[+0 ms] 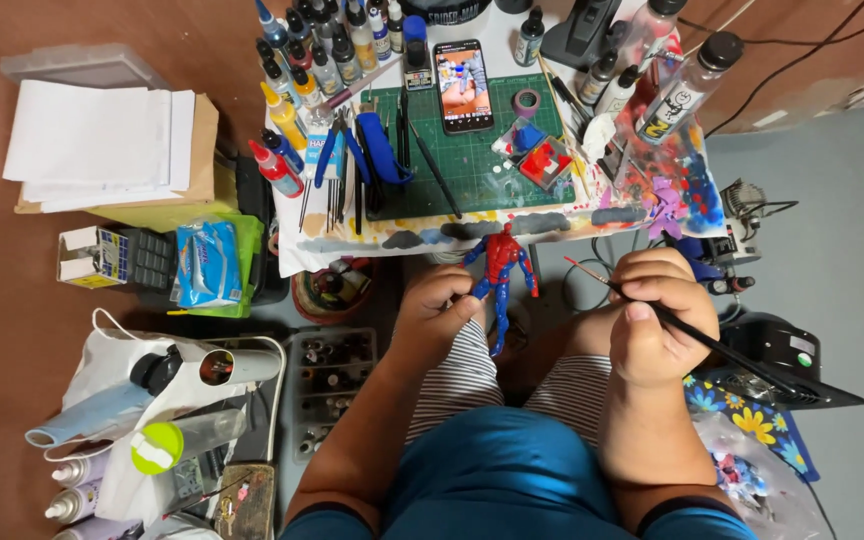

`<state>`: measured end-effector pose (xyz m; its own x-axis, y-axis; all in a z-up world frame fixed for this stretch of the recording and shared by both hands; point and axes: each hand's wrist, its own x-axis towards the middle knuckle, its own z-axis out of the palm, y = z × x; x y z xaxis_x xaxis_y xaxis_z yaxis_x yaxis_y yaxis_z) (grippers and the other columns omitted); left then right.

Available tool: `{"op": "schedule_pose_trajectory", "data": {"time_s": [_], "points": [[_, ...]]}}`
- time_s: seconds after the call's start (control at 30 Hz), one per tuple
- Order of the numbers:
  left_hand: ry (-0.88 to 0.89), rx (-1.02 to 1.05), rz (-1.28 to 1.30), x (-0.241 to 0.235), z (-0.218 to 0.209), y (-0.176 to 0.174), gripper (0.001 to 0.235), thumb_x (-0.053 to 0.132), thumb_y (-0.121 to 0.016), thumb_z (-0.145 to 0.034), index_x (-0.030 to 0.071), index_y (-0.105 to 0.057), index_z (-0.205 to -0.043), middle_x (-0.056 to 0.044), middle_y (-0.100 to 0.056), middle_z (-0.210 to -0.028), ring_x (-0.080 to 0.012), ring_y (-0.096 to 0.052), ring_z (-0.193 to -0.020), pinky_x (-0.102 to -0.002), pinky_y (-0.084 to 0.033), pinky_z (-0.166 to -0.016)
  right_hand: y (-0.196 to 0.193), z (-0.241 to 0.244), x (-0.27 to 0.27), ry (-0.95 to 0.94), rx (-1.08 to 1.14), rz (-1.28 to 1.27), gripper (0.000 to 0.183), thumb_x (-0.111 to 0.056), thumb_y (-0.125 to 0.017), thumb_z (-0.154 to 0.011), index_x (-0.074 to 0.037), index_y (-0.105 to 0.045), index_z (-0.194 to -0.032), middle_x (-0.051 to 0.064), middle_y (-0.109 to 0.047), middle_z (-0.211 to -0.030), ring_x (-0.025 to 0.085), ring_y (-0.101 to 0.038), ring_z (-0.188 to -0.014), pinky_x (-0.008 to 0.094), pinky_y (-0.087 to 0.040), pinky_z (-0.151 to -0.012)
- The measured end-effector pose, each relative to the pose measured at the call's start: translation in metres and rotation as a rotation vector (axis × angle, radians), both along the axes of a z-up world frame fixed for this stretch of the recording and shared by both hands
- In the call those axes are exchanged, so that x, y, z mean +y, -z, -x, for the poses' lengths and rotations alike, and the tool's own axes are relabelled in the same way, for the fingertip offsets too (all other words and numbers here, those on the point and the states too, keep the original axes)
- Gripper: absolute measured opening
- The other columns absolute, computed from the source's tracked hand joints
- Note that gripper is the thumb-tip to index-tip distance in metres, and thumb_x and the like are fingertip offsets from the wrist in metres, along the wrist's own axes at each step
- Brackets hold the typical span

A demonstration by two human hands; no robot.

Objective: A person uses a fine paintbrush to apply paint to a Spider-Man action figure while referencing an image on a smartphone.

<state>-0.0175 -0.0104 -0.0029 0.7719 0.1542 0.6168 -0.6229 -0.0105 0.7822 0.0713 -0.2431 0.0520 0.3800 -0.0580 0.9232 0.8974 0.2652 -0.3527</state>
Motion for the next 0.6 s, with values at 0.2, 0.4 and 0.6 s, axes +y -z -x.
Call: {"op": "schedule_pose_trajectory", "data": {"time_s": [0.2, 0.4, 0.6], "points": [[-0.004, 0.009, 0.113, 0.012, -0.003, -0.004, 0.02, 0.014, -0.068, -0.101, 0.002, -0.067, -0.085, -0.008, -0.059, -0.08, -0.0198, -0.052, -0.073, -0.034, -0.047, -0.072, 0.015, -0.017, -0.006, -0.006, 0.001, -0.016, 0.018, -0.006, -0.067, -0.09, 0.008, -0.06, -0.082, 0.021, -0.056, -0.06, 0.032, -0.052, -0.059, 0.044, -0.052, -0.059], [-0.057, -0.087, 0.213, 0.041, -0.032, 0.021, 0.01, 0.004, -0.074, -0.095, 0.002, -0.065, -0.091, -0.006, -0.061, -0.09, -0.0137, -0.056, -0.083, -0.032, -0.047, -0.08, 0.031, -0.038, 0.006, -0.008, 0.068, -0.024, 0.02, -0.008, -0.066, -0.091, 0.009, -0.059, -0.083, 0.023, -0.056, -0.064, 0.03, -0.052, -0.062, 0.041, -0.05, -0.058], [-0.042, -0.091, 0.231, 0.071, -0.065, 0.002, 0.005, 0.001, -0.073, -0.093, -0.001, -0.069, -0.094, -0.01, -0.06, -0.092, -0.0195, -0.057, -0.086, -0.035, -0.048, -0.082, 0.045, -0.073, 0.03, -0.04, 0.143, -0.003, 0.02, -0.008, -0.064, -0.095, 0.01, -0.057, -0.087, 0.023, -0.056, -0.064, 0.031, -0.053, -0.061, 0.043, -0.052, -0.06]]}}
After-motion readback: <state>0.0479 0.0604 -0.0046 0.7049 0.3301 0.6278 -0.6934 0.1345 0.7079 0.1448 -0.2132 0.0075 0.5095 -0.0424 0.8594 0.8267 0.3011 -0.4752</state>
